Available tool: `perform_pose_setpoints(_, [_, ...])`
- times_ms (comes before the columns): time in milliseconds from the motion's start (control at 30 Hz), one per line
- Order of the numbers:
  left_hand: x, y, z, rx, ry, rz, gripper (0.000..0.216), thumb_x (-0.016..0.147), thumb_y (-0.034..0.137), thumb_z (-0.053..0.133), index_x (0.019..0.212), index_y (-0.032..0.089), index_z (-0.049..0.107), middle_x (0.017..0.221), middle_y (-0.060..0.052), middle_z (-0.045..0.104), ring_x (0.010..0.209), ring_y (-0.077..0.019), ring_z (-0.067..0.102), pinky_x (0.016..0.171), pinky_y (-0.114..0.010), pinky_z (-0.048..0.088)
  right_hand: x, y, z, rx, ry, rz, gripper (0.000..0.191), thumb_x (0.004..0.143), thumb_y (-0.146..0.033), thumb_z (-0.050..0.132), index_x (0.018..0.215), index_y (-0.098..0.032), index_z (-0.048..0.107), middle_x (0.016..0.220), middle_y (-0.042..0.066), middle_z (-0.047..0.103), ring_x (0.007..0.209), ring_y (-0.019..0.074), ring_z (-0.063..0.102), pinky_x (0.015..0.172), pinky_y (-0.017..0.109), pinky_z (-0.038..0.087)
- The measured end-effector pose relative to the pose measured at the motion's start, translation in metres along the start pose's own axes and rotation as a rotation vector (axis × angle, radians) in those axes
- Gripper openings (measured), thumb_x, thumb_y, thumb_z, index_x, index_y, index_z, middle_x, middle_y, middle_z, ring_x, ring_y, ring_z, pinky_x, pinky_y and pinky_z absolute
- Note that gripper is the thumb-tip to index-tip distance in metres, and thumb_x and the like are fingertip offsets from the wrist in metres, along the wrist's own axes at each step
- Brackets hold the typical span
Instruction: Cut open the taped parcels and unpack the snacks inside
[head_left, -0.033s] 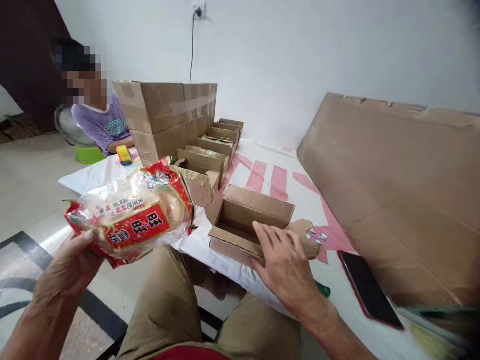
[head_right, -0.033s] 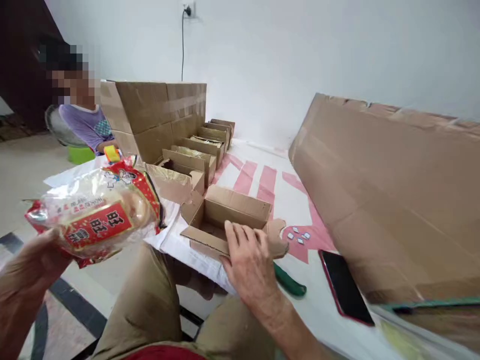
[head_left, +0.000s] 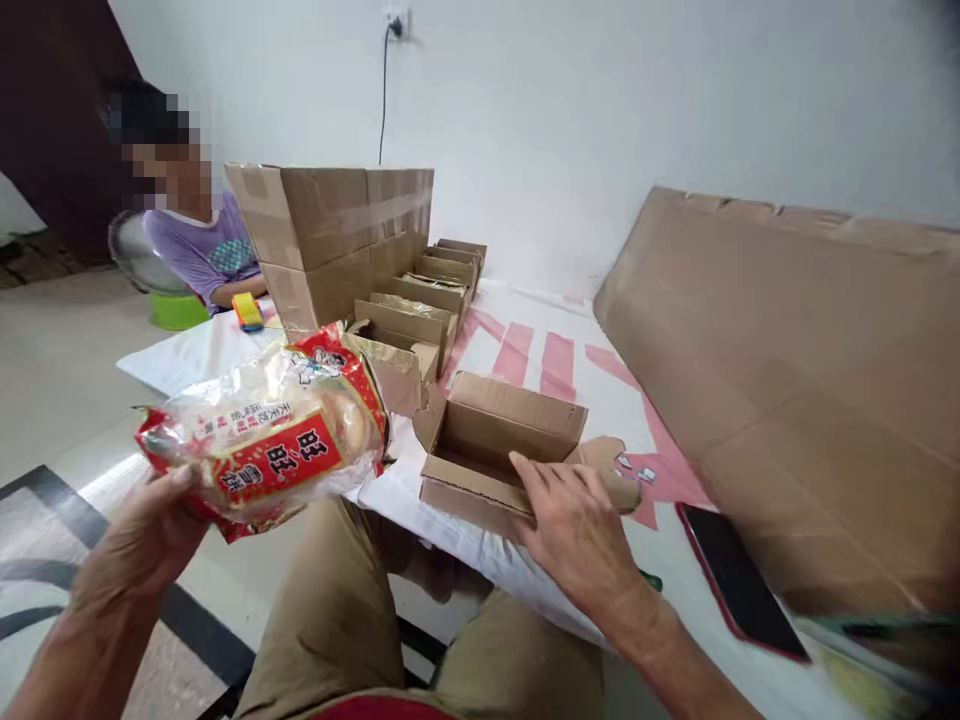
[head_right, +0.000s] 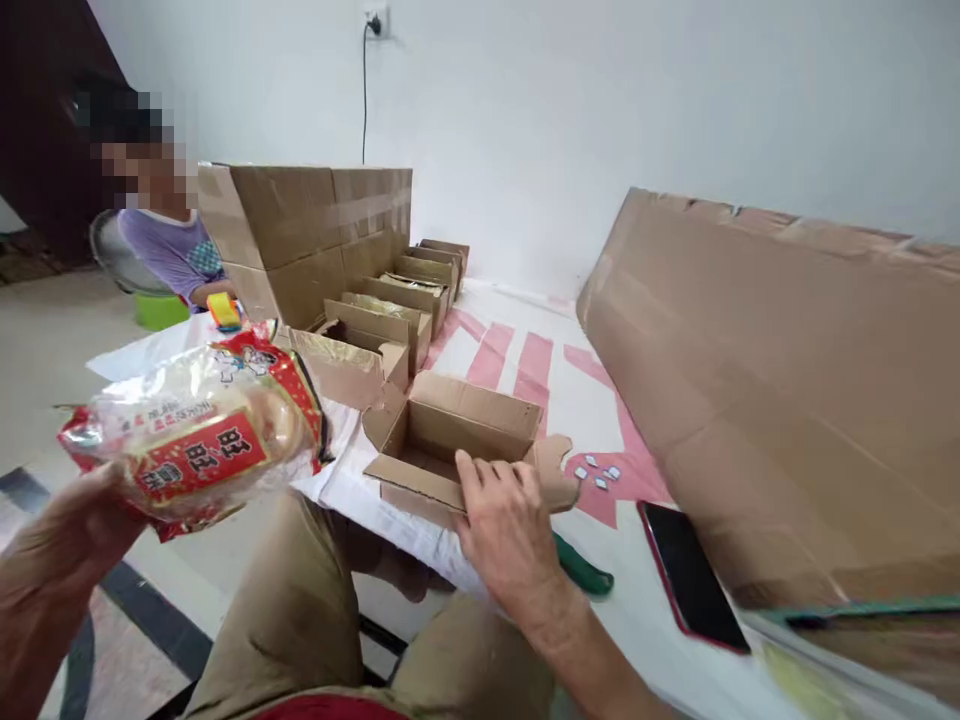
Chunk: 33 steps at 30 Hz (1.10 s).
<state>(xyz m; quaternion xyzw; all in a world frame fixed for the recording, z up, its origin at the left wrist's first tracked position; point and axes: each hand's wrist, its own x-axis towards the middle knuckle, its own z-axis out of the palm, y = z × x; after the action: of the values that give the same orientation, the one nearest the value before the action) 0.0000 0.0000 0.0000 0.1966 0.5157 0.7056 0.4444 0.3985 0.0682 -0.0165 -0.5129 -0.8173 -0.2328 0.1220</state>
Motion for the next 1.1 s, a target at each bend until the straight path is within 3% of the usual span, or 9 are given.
perform_pose_setpoints(67, [0.036, -0.028, 0.027, 0.017, -0.044, -0.002, 0.086, 0.031, 0.029, 0.099, 0.113, 0.022, 0.073, 0.095, -0.004, 0.083, 0.096, -0.0343, 0.078, 0.064, -0.032, 0.069, 0.000, 0.013, 0.007, -0.013, -0.103, -0.017, 0.018, 0.080, -0.003, 0.067, 0.087, -0.018, 0.072, 0.074, 0.004, 0.073, 0.072, 0.0239, 0.065, 0.071, 0.037, 0.035])
perform_pose_setpoints(167, [0.055, -0.049, 0.039, 0.046, -0.036, -0.013, 0.085, 0.031, 0.030, 0.099, 0.111, 0.021, 0.073, 0.092, -0.003, 0.083, 0.084, -0.0302, 0.079, 0.056, -0.028, 0.067, 0.005, 0.027, 0.011, -0.054, -0.120, -0.040, 0.027, 0.081, 0.003, 0.060, 0.071, -0.022, 0.066, 0.065, 0.002, 0.068, 0.067, 0.0220, 0.062, 0.067, 0.037, 0.032])
perform_pose_setpoints(433, [0.043, -0.051, 0.022, 0.103, 0.060, -0.066, 0.085, 0.030, 0.022, 0.093, 0.112, 0.022, 0.072, 0.083, 0.000, 0.081, 0.075, -0.0269, 0.078, 0.048, -0.025, 0.062, 0.028, 0.060, 0.021, -0.212, 0.038, 0.025, 0.026, 0.090, -0.003, 0.053, 0.079, -0.020, 0.068, 0.071, 0.005, 0.070, 0.074, 0.0248, 0.061, 0.073, 0.037, 0.032])
perform_pose_setpoints(600, [0.049, -0.059, 0.024, 0.129, -0.004, -0.080, 0.088, 0.035, 0.031, 0.098, 0.118, 0.021, 0.069, 0.087, 0.000, 0.081, 0.080, -0.0275, 0.078, 0.055, -0.028, 0.065, 0.047, 0.070, 0.050, -0.198, -0.106, 0.142, 0.020, 0.090, -0.006, 0.056, 0.083, -0.017, 0.071, 0.076, 0.009, 0.074, 0.079, 0.0268, 0.065, 0.073, 0.038, 0.036])
perform_pose_setpoints(667, [0.050, -0.061, 0.026, 0.144, -0.052, -0.078, 0.091, 0.037, 0.037, 0.100, 0.120, 0.019, 0.067, 0.090, -0.002, 0.081, 0.082, -0.0289, 0.078, 0.056, -0.029, 0.065, 0.046, 0.068, 0.053, -0.151, -0.087, 0.122, 0.013, 0.088, -0.014, 0.063, 0.096, -0.015, 0.073, 0.095, 0.013, 0.078, 0.089, 0.0300, 0.067, 0.077, 0.039, 0.041])
perform_pose_setpoints(767, [0.052, -0.064, 0.035, 0.162, -0.153, -0.066, 0.093, 0.042, 0.044, 0.099, 0.123, 0.015, 0.065, 0.095, -0.007, 0.080, 0.085, -0.0303, 0.078, 0.059, -0.031, 0.065, 0.035, 0.057, 0.041, 0.090, 0.136, 0.091, 0.033, 0.093, -0.030, 0.064, 0.123, -0.016, 0.068, 0.131, 0.016, 0.071, 0.115, 0.0342, 0.065, 0.093, 0.046, 0.046])
perform_pose_setpoints(833, [0.050, -0.070, 0.046, 0.158, -0.234, -0.054, 0.091, 0.047, 0.046, 0.098, 0.125, 0.014, 0.064, 0.098, -0.009, 0.080, 0.085, -0.0302, 0.078, 0.062, -0.032, 0.065, 0.025, 0.046, 0.028, 0.393, 0.189, 0.103, 0.040, 0.097, -0.040, 0.062, 0.132, -0.020, 0.064, 0.137, 0.014, 0.069, 0.122, 0.0326, 0.064, 0.100, 0.048, 0.048])
perform_pose_setpoints(1000, [0.037, -0.090, 0.078, 0.190, -0.613, -0.091, 0.081, 0.060, 0.043, 0.095, 0.129, 0.015, 0.062, 0.103, -0.012, 0.078, 0.086, -0.0286, 0.077, 0.066, -0.031, 0.063, 0.000, 0.011, 0.022, 1.162, -0.201, 0.253, 0.079, 0.082, -0.065, 0.073, 0.147, -0.023, 0.054, 0.134, 0.013, 0.072, 0.114, 0.0316, 0.072, 0.088, 0.042, 0.061])
perform_pose_setpoints(1100, [0.038, -0.095, 0.087, 0.198, -0.804, -0.058, 0.072, 0.063, 0.039, 0.094, 0.125, 0.017, 0.064, 0.108, -0.011, 0.077, 0.092, -0.0274, 0.076, 0.075, -0.032, 0.062, -0.008, -0.009, 0.036, 1.317, -0.245, 0.402, 0.070, 0.073, -0.065, 0.080, 0.125, -0.020, 0.067, 0.121, 0.014, 0.077, 0.107, 0.0329, 0.074, 0.091, 0.044, 0.061])
